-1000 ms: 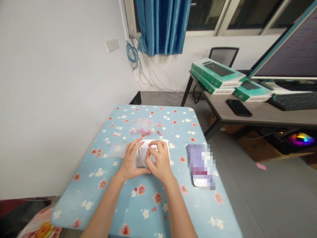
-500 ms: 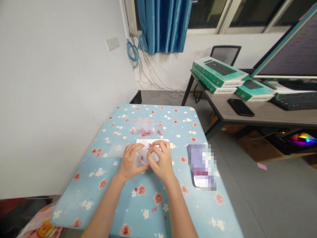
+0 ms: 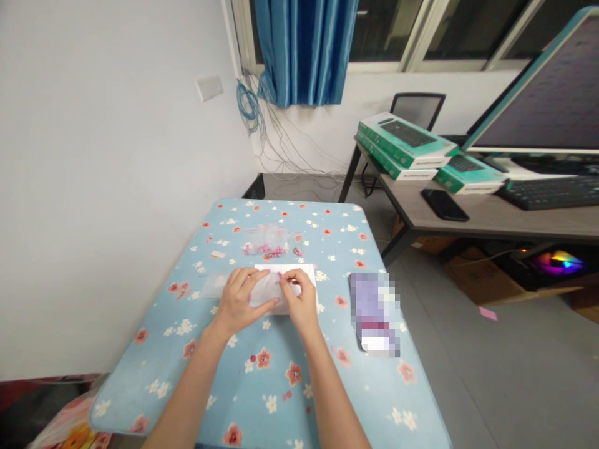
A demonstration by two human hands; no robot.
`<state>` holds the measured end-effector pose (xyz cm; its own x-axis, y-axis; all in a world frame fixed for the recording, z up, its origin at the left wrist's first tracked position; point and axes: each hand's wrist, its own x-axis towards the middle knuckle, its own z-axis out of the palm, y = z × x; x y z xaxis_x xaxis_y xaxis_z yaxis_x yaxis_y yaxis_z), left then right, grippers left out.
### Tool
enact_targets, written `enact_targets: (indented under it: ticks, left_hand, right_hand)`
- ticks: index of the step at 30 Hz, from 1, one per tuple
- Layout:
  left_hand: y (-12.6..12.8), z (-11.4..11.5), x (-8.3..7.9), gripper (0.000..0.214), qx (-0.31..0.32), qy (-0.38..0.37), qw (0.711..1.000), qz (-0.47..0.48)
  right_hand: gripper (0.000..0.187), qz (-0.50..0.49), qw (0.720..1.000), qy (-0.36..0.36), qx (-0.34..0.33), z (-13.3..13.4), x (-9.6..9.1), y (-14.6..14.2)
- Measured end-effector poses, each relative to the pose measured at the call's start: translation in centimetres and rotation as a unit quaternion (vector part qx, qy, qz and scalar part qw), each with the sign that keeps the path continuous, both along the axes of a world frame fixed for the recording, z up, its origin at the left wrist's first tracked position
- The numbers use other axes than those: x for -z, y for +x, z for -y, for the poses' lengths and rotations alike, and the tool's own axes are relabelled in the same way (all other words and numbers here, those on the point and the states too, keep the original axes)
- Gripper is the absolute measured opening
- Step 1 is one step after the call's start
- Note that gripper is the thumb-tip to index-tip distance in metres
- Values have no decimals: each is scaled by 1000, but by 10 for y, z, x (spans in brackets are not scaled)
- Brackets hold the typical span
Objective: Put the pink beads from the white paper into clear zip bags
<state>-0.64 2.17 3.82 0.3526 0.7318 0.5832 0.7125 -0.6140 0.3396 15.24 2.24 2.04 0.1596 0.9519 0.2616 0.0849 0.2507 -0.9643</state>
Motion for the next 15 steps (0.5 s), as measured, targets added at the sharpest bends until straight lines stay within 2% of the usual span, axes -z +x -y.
enact_targets:
  ticks: [2,5,8,11,15]
  left_hand:
    - [-1,-2,-5,45,0,9,999,-37]
    - [-1,-5,-13,43,5,28,994,-106]
    - [-1,-9,-23,43,26,51,981,-187]
    - [1,-13,-35,40,64,70,959,-268]
    - [6,-19,-49,35,111,93,928,-345]
  right_hand:
    - [10,-95,994,-48,1,-2,3,-3]
    - [24,-236,964,-124,-13,-2,5,-12]
    - [31,-368,912,-177,-41,0,3,-23]
    - [25,-477,854,-198,-59,2,-1,-33]
    - [17,-575,789,-208,-67,3,-7,-38]
